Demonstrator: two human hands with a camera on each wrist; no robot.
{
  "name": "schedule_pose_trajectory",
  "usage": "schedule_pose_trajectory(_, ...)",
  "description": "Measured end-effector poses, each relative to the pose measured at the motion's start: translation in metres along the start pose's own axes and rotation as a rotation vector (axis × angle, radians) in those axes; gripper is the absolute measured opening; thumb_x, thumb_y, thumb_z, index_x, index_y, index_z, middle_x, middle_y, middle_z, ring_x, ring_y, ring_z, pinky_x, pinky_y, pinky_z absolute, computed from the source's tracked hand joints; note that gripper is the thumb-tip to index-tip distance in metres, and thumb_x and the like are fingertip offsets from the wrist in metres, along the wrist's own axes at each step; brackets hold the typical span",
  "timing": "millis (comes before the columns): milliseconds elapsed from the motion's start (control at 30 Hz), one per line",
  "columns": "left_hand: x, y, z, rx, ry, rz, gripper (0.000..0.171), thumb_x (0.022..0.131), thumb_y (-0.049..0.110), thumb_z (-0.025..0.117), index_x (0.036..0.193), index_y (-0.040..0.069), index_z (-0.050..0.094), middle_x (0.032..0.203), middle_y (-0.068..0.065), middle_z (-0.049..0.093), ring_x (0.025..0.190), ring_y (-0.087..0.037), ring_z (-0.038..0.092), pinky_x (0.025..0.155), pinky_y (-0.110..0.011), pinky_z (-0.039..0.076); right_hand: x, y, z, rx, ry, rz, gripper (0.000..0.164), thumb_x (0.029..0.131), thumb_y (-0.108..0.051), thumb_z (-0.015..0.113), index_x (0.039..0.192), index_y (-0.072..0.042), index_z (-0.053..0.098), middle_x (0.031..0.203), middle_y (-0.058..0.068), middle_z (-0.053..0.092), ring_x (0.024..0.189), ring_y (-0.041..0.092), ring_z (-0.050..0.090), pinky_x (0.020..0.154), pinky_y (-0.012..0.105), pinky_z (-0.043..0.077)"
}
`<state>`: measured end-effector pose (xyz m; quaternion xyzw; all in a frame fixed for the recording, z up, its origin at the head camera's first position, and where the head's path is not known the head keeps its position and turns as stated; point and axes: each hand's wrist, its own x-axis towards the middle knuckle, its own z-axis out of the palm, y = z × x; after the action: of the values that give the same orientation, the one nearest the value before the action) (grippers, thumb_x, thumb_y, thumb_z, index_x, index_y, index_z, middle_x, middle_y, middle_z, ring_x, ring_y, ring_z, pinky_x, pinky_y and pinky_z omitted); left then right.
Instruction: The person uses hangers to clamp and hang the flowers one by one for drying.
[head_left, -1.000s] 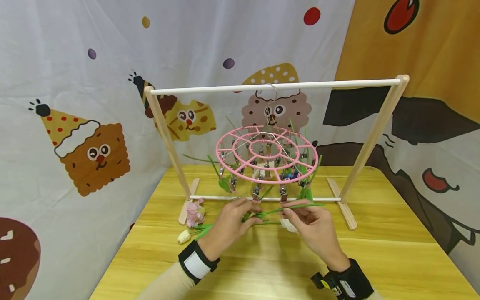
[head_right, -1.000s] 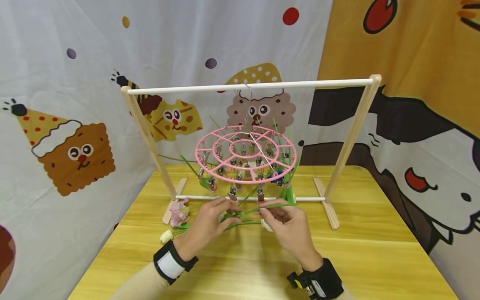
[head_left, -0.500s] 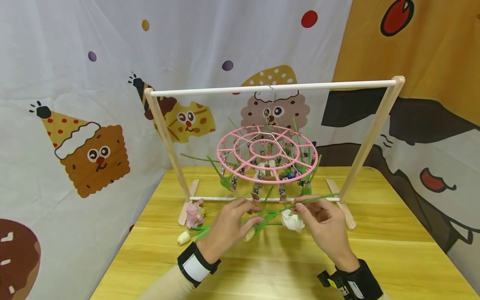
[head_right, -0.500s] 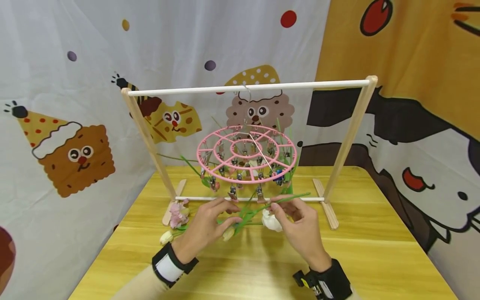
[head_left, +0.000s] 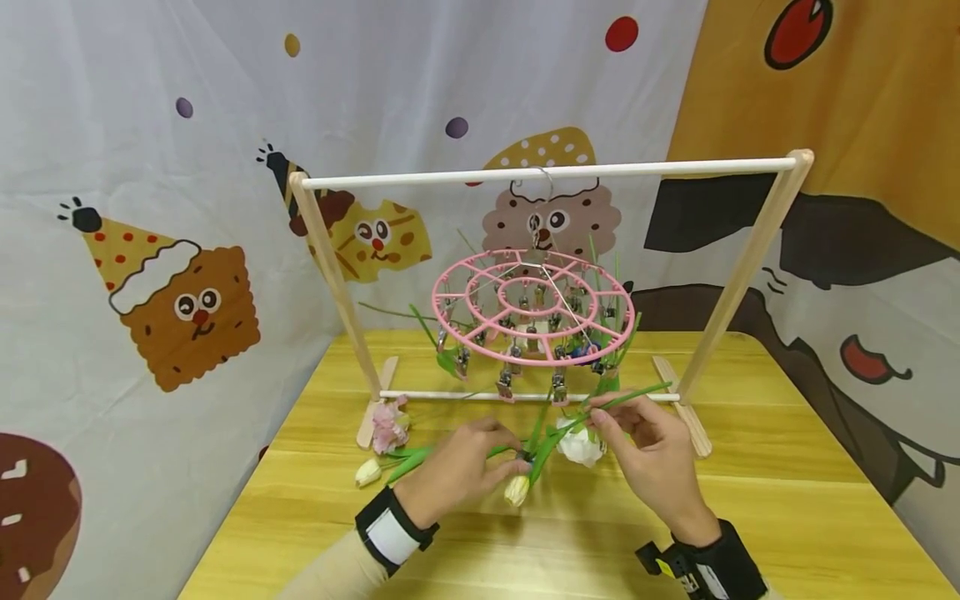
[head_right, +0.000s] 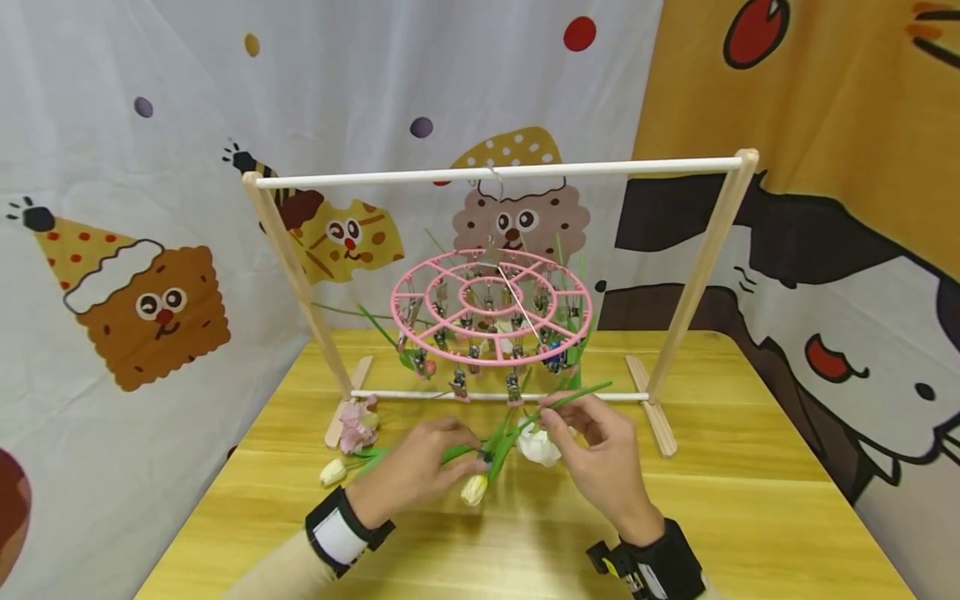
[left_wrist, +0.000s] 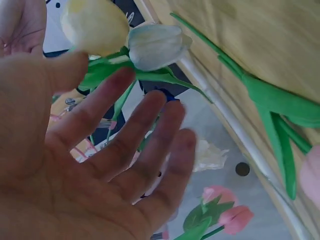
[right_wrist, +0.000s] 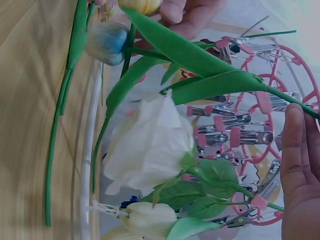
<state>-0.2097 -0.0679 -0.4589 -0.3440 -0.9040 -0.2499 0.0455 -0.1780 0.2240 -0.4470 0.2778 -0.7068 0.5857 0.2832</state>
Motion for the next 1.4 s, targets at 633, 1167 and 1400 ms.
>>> schedule_pose_trajectory(633,-0.010,-0.025,-0.005,0.004,0.017,-0.010,0.019,0.104,0.000,0.084,0.123,0.002,0.085,0.118,-0.012,0.084,0.109,-0.028,0.083,0.093,-0.036,0.072,-0.002,0.005,0.000,-0.076,-0.021,0.052,0.027,0.104,0.023,0.069,0.126,0.009,0.078,0.121,0.003,0.083,0.099,0.010,0.082,0.084,0.019,0.067)
schedule_pose_trajectory(1167,-0.019,-0.060,-0.003,0.041,0.058,-0.115,0.016,0.105,0.003,0.083,0.120,0.006,0.088,0.114,-0.009,0.084,0.100,-0.022,0.079,0.081,-0.030,0.067,0.000,0.007,-0.003,-0.077,0.050,0.085,0.022,0.107,0.021,0.063,0.124,0.012,0.075,0.117,-0.004,0.080,0.090,0.005,0.075,0.075,0.018,0.060)
schedule_pose_trajectory(1400,-0.019,-0.056,-0.003,0.026,0.071,-0.104,0.017,0.106,0.003,0.084,0.123,0.004,0.087,0.117,-0.014,0.084,0.099,-0.026,0.081,0.078,-0.029,0.067,0.001,0.008,-0.004,-0.056,0.093,0.100,0.021,0.109,0.019,0.064,0.126,0.013,0.075,0.110,-0.009,0.081,0.093,0.009,0.079,0.076,0.018,0.061)
